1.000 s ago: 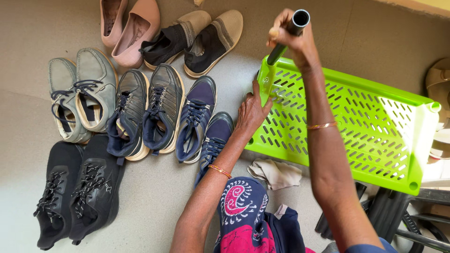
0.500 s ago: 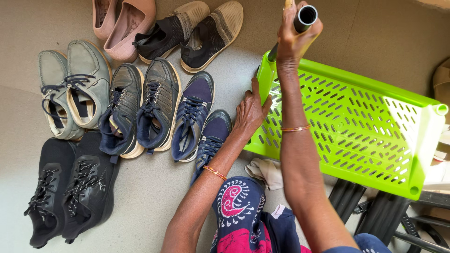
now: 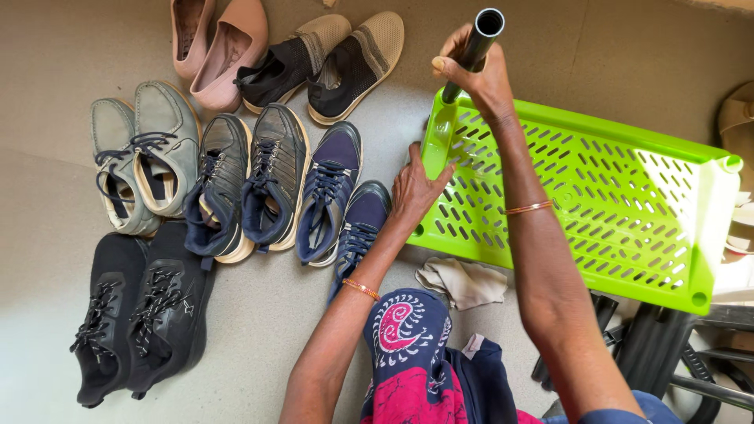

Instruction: The person assembles a green plastic stool by inserting black metal legs into the seat and wiping the legs with a cloth. The person handles the seat and legs one at a time, inserting each leg into the corresponding hole and occasionally wiping the leg before insertion.

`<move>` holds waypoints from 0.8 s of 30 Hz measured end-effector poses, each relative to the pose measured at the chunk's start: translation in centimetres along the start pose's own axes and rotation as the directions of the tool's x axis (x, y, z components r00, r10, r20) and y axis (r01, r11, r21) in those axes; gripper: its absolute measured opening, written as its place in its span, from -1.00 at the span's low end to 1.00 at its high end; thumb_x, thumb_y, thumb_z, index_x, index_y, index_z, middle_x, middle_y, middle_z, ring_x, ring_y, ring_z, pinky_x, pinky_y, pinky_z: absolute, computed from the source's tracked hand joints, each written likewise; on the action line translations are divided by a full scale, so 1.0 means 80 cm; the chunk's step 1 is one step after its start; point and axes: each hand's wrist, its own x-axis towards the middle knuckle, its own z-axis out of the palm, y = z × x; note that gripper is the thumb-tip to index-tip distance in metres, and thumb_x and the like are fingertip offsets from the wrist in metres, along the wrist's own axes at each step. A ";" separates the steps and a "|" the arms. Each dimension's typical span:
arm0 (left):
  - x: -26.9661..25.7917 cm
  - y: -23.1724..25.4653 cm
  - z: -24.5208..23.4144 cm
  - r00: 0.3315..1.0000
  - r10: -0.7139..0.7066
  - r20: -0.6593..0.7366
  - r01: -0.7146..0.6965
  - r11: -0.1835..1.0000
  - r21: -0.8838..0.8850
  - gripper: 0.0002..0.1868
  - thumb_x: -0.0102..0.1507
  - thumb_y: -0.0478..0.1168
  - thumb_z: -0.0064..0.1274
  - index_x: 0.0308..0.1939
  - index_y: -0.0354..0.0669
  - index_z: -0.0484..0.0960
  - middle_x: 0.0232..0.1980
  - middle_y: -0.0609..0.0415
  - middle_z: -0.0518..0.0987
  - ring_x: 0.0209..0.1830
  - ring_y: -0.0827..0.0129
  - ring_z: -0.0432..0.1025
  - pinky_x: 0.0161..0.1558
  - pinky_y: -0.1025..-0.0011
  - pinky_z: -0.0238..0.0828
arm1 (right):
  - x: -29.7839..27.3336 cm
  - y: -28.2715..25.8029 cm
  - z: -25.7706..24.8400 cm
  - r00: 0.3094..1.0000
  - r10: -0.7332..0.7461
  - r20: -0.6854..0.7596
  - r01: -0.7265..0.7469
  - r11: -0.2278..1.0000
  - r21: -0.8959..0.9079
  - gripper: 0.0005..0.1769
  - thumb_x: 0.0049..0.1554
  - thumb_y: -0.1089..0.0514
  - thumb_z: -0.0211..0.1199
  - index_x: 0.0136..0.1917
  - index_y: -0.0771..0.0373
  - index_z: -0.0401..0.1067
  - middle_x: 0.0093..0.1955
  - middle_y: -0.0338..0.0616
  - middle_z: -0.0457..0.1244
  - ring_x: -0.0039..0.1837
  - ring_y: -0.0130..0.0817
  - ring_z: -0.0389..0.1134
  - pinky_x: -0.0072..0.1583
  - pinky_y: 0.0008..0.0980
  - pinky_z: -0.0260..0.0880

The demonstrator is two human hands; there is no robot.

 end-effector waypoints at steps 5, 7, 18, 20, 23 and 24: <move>-0.002 -0.003 0.002 1.000 0.003 0.023 -0.002 0.999 -0.036 -0.39 0.27 0.09 0.10 0.09 -0.35 0.27 -0.21 -0.50 0.62 -0.19 -0.39 0.53 -0.14 -0.19 0.44 | 0.030 -0.021 -0.020 0.997 0.062 0.055 -0.065 0.996 0.055 -0.71 0.32 0.15 0.38 -0.15 0.25 0.33 -0.30 -0.27 0.21 -0.26 -0.51 0.29 -0.15 -0.51 0.29; 0.002 0.002 0.001 1.000 0.009 0.018 -0.009 0.999 -0.033 -0.40 0.29 0.09 0.10 0.07 -0.36 0.27 -0.21 -0.49 0.63 -0.19 -0.39 0.53 -0.15 -0.18 0.45 | 0.037 -0.019 -0.015 0.994 0.095 -0.063 -0.088 0.992 0.093 -0.62 0.32 0.15 0.40 -0.23 0.23 0.28 -0.40 -0.30 0.15 -0.38 -0.54 0.18 -0.27 -0.50 0.15; 0.003 0.011 0.005 1.000 0.005 0.014 -0.005 1.000 0.009 -0.44 0.32 0.06 0.09 0.07 -0.35 0.27 -0.23 -0.44 0.63 -0.25 -0.37 0.55 -0.26 -0.18 0.47 | 0.051 0.067 0.028 0.569 -0.530 -0.629 0.081 0.797 -0.598 -0.60 0.15 0.24 0.41 -0.31 0.30 0.19 -0.37 -0.18 0.16 -0.30 -0.42 0.21 -0.16 -0.27 0.23; 0.003 0.011 0.003 1.000 0.020 0.011 -0.020 1.000 0.007 -0.44 0.33 0.06 0.09 0.06 -0.36 0.26 -0.24 -0.45 0.62 -0.26 -0.37 0.54 -0.27 -0.19 0.46 | 0.059 0.067 0.035 0.569 -0.451 -0.688 0.046 0.853 -0.521 -0.62 0.13 0.23 0.38 -0.35 0.30 0.20 -0.43 -0.23 0.16 -0.34 -0.48 0.20 -0.21 -0.31 0.21; 0.002 0.015 0.002 0.999 0.037 -0.001 -0.037 0.999 0.016 -0.43 0.32 0.07 0.10 0.06 -0.37 0.27 -0.27 -0.45 0.62 -0.26 -0.39 0.53 -0.27 -0.20 0.45 | 0.063 0.064 0.039 0.561 -0.409 -0.720 0.030 0.879 -0.476 -0.62 0.12 0.22 0.36 -0.38 0.32 0.21 -0.46 -0.25 0.15 -0.36 -0.52 0.17 -0.24 -0.35 0.18; 0.004 0.015 0.003 1.000 0.027 -0.010 -0.027 0.999 0.024 -0.41 0.31 0.08 0.11 0.06 -0.37 0.28 -0.28 -0.46 0.62 -0.26 -0.40 0.53 -0.26 -0.21 0.45 | 0.064 0.064 0.036 0.560 -0.407 -0.722 0.029 0.880 -0.473 -0.61 0.12 0.21 0.35 -0.38 0.34 0.20 -0.47 -0.25 0.15 -0.36 -0.52 0.15 -0.24 -0.36 0.17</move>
